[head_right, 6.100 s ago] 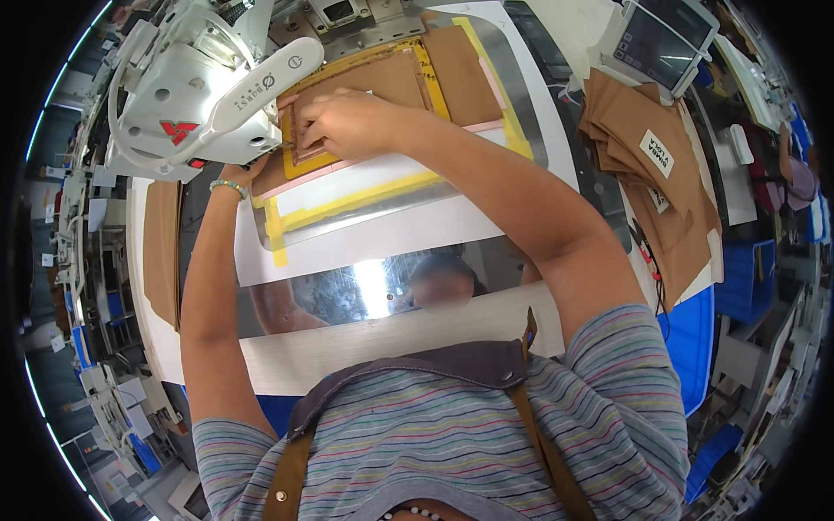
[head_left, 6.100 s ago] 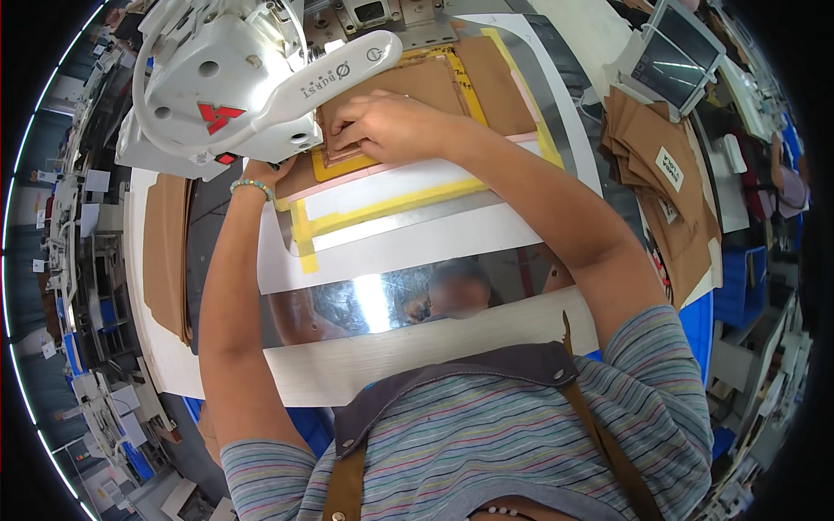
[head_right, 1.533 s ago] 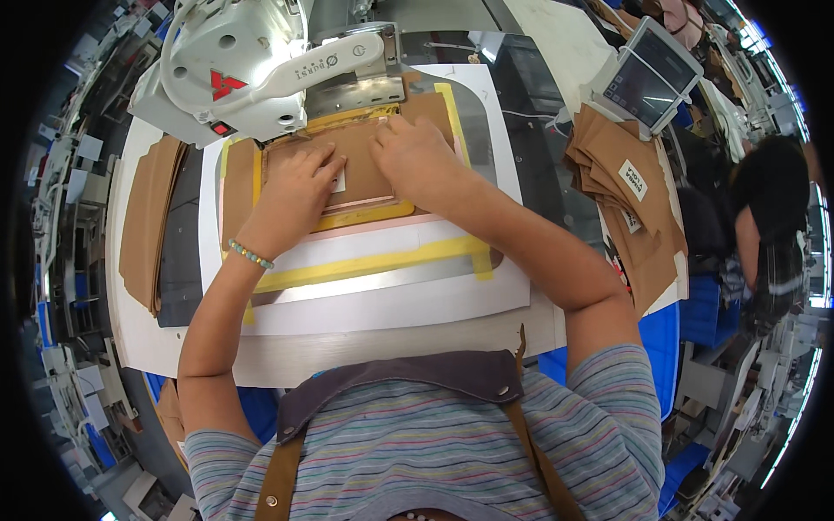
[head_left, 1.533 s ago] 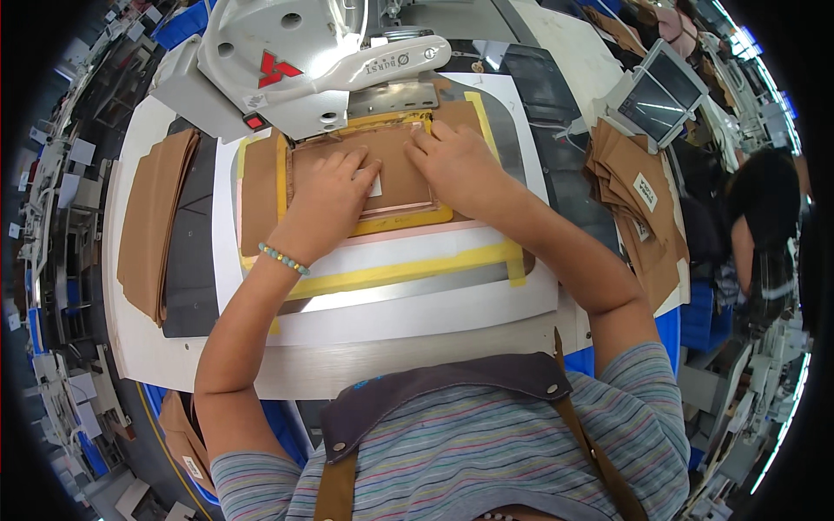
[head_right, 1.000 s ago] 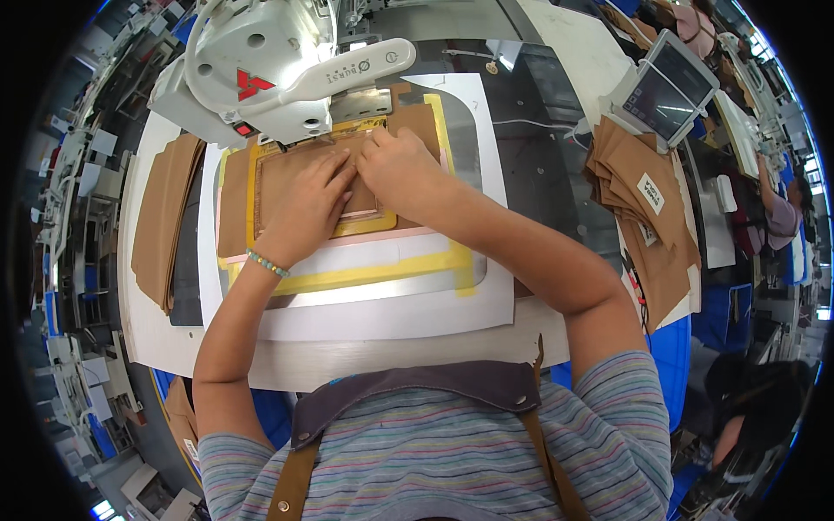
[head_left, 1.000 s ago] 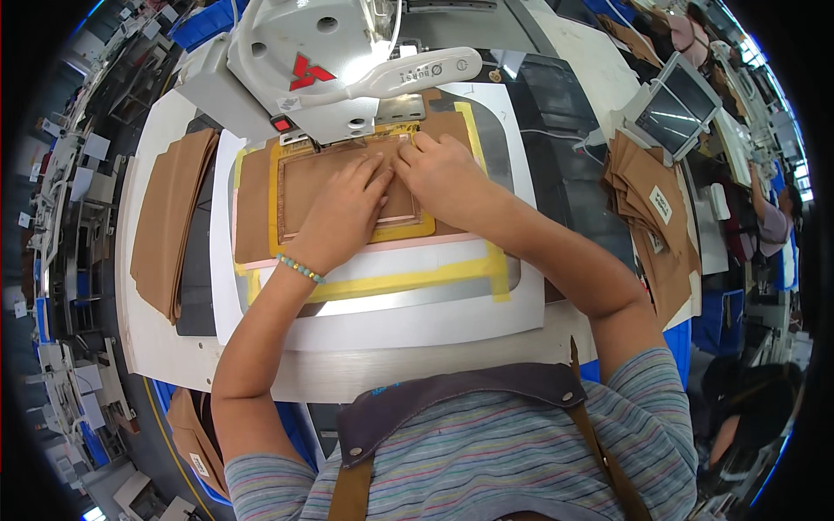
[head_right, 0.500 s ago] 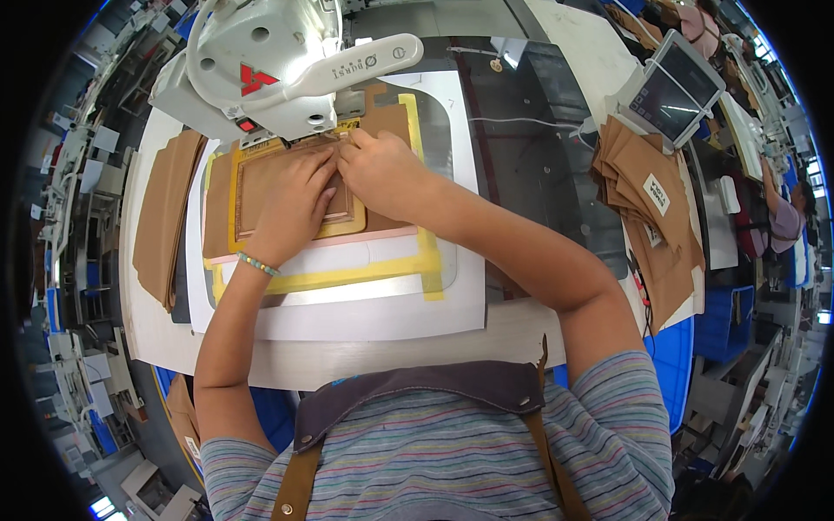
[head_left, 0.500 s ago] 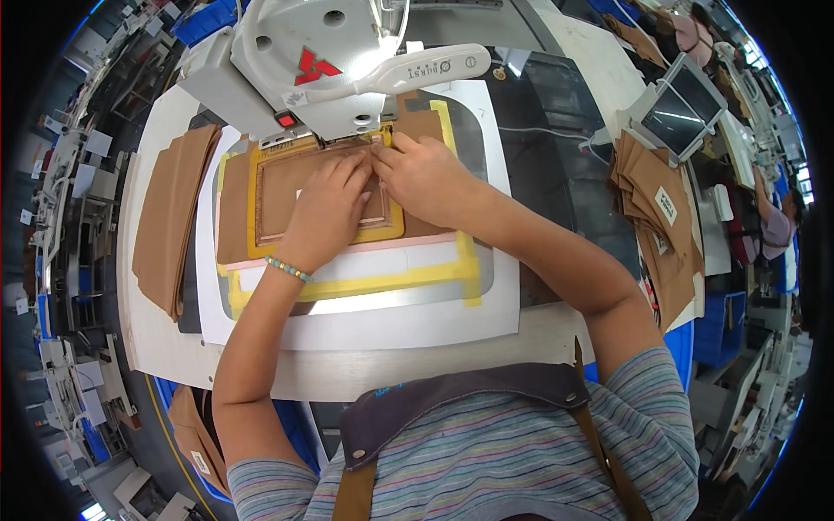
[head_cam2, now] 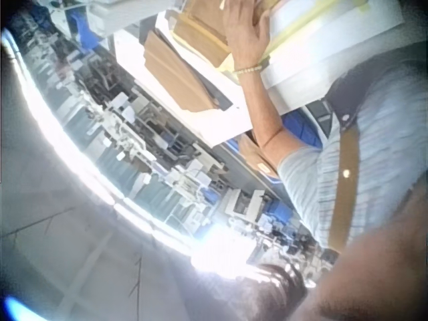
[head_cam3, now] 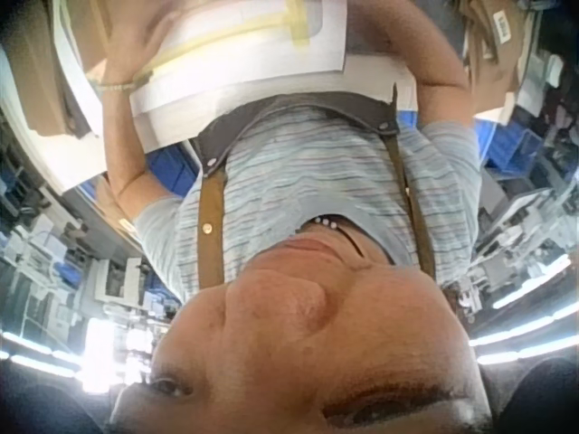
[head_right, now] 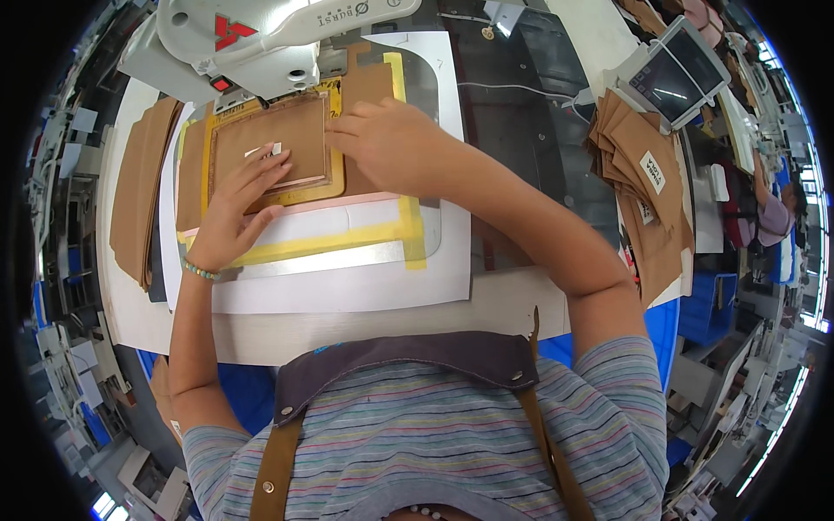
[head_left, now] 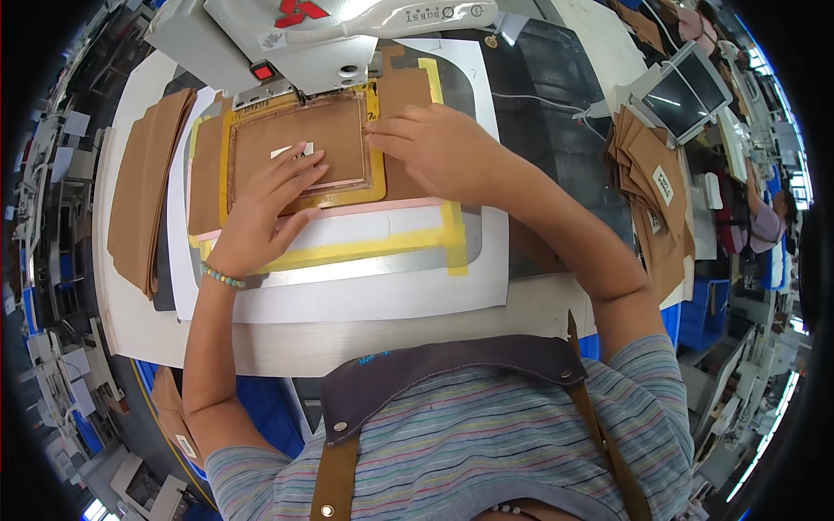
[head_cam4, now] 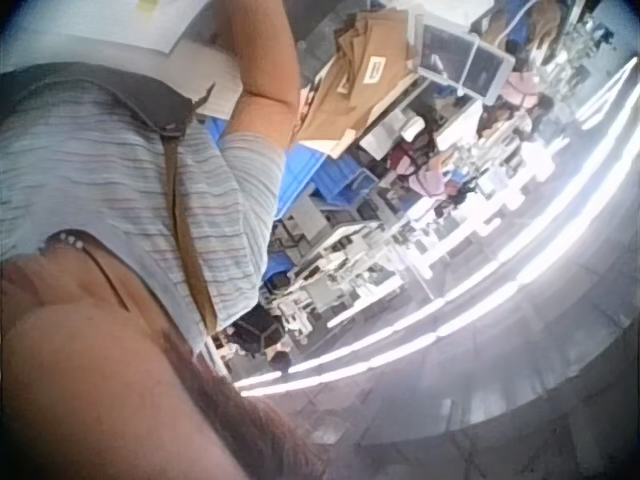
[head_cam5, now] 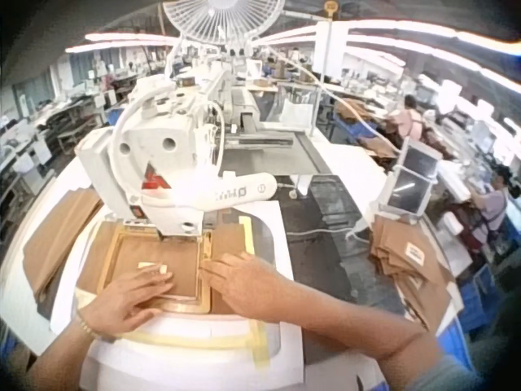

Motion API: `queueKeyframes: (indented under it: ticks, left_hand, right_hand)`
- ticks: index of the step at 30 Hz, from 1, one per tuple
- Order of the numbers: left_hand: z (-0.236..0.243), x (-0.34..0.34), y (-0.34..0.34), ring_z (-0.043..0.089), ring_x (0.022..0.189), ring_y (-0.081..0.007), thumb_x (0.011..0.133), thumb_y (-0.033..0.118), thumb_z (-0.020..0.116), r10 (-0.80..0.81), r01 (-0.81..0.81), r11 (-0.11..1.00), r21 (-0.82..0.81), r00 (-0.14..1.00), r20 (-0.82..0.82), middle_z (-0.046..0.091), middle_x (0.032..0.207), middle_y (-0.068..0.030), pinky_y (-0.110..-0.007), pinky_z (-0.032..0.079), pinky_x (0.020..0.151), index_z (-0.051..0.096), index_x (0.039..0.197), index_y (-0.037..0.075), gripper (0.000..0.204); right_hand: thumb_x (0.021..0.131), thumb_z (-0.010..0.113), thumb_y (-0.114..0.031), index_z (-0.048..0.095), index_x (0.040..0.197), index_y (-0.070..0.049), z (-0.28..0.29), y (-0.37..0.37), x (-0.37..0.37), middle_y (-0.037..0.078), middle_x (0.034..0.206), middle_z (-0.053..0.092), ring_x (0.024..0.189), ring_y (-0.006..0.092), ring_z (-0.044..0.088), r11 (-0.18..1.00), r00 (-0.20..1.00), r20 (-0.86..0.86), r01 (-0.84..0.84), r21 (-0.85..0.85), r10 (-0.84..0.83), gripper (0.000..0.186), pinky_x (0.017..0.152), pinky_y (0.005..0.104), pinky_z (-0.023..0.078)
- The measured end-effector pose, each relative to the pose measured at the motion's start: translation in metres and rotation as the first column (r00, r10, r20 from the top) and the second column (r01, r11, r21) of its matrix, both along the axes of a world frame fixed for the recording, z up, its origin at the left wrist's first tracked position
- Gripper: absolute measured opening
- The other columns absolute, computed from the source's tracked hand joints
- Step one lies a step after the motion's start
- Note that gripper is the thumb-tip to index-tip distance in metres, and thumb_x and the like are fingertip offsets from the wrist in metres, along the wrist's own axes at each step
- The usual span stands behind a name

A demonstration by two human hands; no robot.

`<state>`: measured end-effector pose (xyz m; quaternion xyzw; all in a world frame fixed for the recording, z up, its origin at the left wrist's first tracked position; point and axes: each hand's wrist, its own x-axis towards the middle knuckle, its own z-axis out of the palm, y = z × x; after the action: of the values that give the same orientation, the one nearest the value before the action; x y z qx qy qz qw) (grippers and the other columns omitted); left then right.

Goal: The person repeatedly retrieves fabric pieces from a bin, aligns each piece inside a sewing machine jig by hand, and operates the machine to stitch them.

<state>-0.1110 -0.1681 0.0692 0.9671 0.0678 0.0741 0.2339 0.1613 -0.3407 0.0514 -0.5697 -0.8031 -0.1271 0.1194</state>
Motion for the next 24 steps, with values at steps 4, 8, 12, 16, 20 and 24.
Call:
queueKeyframes:
  ticks: [4, 8, 12, 16, 20, 24]
  left_hand:
    - [-0.003, 0.01, -0.004, 0.037, 0.158, -0.0371, 0.089, 0.009, 0.073, -0.048, 0.048, 0.999, 0.014, 0.999, -0.012, 0.052, 0.164, -0.0103, -0.051, 0.031, 0.129, 0.065, 0.147, 0.007, 0.059]
    - [-0.006, 0.015, 0.003, 0.034, 0.16, -0.0376, 0.086, 0.012, 0.077, -0.091, 0.092, 0.996, 0.011, 0.995, -0.029, 0.048, 0.167, -0.0094, -0.054, 0.027, 0.13, 0.069, 0.144, 0.011, 0.058]
    - [-0.006, 0.02, 0.014, 0.033, 0.16, -0.0388, 0.084, 0.015, 0.081, -0.146, 0.145, 0.989, -0.031, 0.989, -0.019, 0.047, 0.169, -0.0103, -0.055, 0.025, 0.129, 0.075, 0.138, 0.016, 0.054]
    - [-0.008, 0.028, 0.021, 0.033, 0.16, -0.0384, 0.083, 0.018, 0.083, -0.178, 0.177, 0.984, -0.032, 0.984, -0.02, 0.046, 0.169, -0.0106, -0.055, 0.027, 0.128, 0.077, 0.135, 0.018, 0.053]
    - [-0.01, 0.033, 0.027, 0.035, 0.159, -0.0371, 0.08, 0.016, 0.085, -0.184, 0.183, 0.981, -0.07, 0.983, -0.01, 0.046, 0.169, -0.0098, -0.054, 0.026, 0.128, 0.079, 0.134, 0.02, 0.054]
    - [-0.009, 0.037, 0.031, 0.036, 0.158, -0.0357, 0.08, 0.012, 0.085, -0.184, 0.181, 0.979, -0.088, 0.983, -0.021, 0.047, 0.169, -0.0083, -0.052, 0.026, 0.128, 0.079, 0.134, 0.02, 0.055]
  right_hand:
    - [0.091, 0.069, -0.01, 0.072, 0.129, -0.004, -0.018, 0.006, -0.023, 0.005, 0.129, 0.072, 0.117, 0.0211, 0.065, 0.995, 0.983, -0.156, -0.095, -0.006, 0.093, 0.039, 0.096, 0.0354, 0.052]
    - [0.09, 0.068, -0.01, 0.073, 0.123, -0.004, -0.016, -0.003, -0.033, 0.005, 0.117, 0.074, 0.114, 0.0201, 0.065, 0.991, 0.979, -0.167, -0.124, -0.044, 0.115, 0.035, 0.093, 0.0343, 0.05]
    - [0.093, 0.064, -0.008, 0.071, 0.13, -0.001, -0.002, -0.009, -0.04, 0.008, 0.123, 0.073, 0.119, 0.0229, 0.065, 0.977, 0.988, -0.129, -0.111, -0.185, 0.088, 0.038, 0.099, 0.0365, 0.049]
    - [0.09, 0.066, -0.009, 0.072, 0.124, -0.001, -0.004, -0.007, -0.043, 0.007, 0.111, 0.072, 0.109, 0.0217, 0.065, 0.987, 0.983, -0.149, -0.121, -0.103, 0.105, 0.035, 0.094, 0.0355, 0.049]
    - [0.089, 0.067, -0.01, 0.072, 0.122, -0.001, -0.009, -0.006, -0.042, 0.006, 0.109, 0.071, 0.107, 0.0216, 0.065, 0.992, 0.979, -0.174, -0.114, -0.062, 0.102, 0.034, 0.092, 0.0354, 0.049]
    - [0.089, 0.067, -0.01, 0.072, 0.122, -0.001, -0.01, -0.004, -0.043, 0.006, 0.109, 0.071, 0.107, 0.0215, 0.065, 0.995, 0.985, -0.15, -0.096, -0.033, 0.09, 0.035, 0.091, 0.0352, 0.049]
